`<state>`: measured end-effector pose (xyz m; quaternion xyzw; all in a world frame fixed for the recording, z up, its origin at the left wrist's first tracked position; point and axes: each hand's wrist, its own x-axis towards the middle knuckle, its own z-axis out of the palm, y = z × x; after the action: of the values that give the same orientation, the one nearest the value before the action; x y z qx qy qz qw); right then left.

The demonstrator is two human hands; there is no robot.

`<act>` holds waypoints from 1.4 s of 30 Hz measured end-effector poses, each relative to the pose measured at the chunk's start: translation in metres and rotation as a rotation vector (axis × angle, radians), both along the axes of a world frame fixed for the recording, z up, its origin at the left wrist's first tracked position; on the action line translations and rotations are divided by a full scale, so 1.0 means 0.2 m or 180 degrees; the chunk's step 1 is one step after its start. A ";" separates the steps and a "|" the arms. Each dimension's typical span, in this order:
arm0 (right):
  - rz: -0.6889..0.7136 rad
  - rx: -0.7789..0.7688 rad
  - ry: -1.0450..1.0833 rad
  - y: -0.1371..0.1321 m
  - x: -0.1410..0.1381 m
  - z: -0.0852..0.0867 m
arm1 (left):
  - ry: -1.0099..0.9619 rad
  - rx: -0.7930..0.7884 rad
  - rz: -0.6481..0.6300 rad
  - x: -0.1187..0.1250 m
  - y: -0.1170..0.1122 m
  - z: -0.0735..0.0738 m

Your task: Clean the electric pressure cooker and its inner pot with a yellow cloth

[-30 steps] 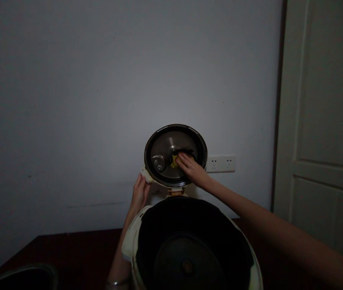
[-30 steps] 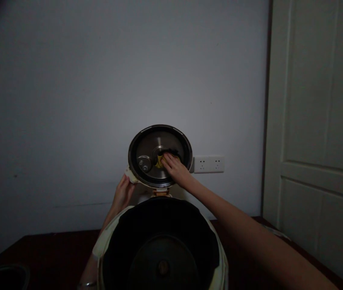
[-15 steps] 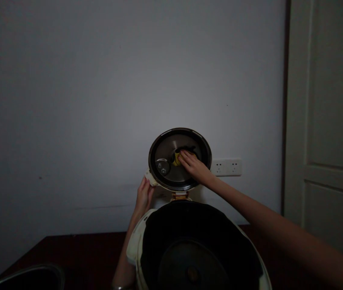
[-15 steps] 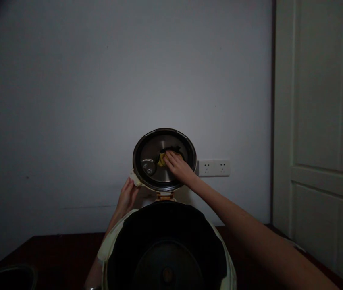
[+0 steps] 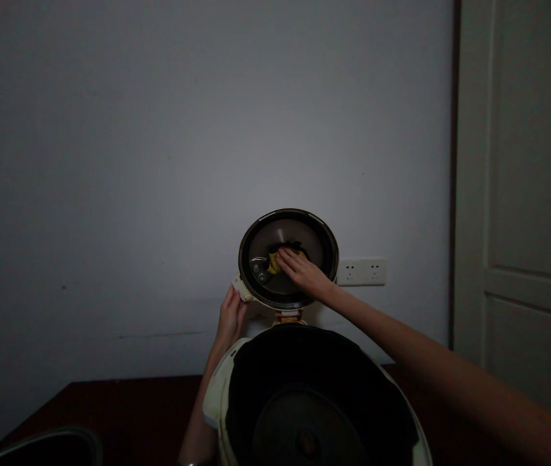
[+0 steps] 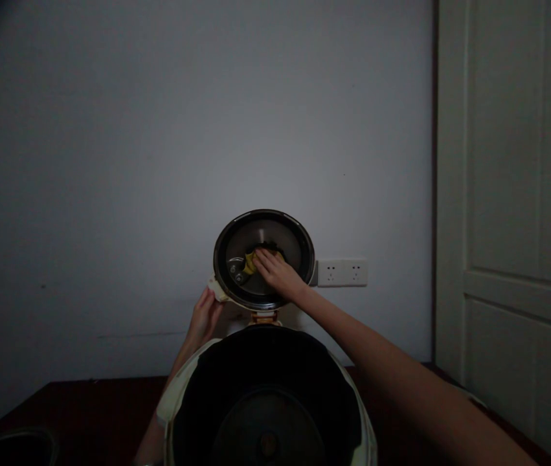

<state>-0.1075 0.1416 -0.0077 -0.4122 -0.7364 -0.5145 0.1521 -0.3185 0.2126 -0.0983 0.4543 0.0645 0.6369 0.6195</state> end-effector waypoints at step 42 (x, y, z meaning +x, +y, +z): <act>-0.1228 -0.0531 0.0026 -0.15 -0.20 -0.21 | 0.0071 -0.0011 0.0028 0.00 -0.01 0.01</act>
<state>-0.1466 0.1118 -0.0500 -0.5588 -0.6832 -0.4697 0.0192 -0.3188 0.2097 -0.0957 0.4600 0.0745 0.6345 0.6166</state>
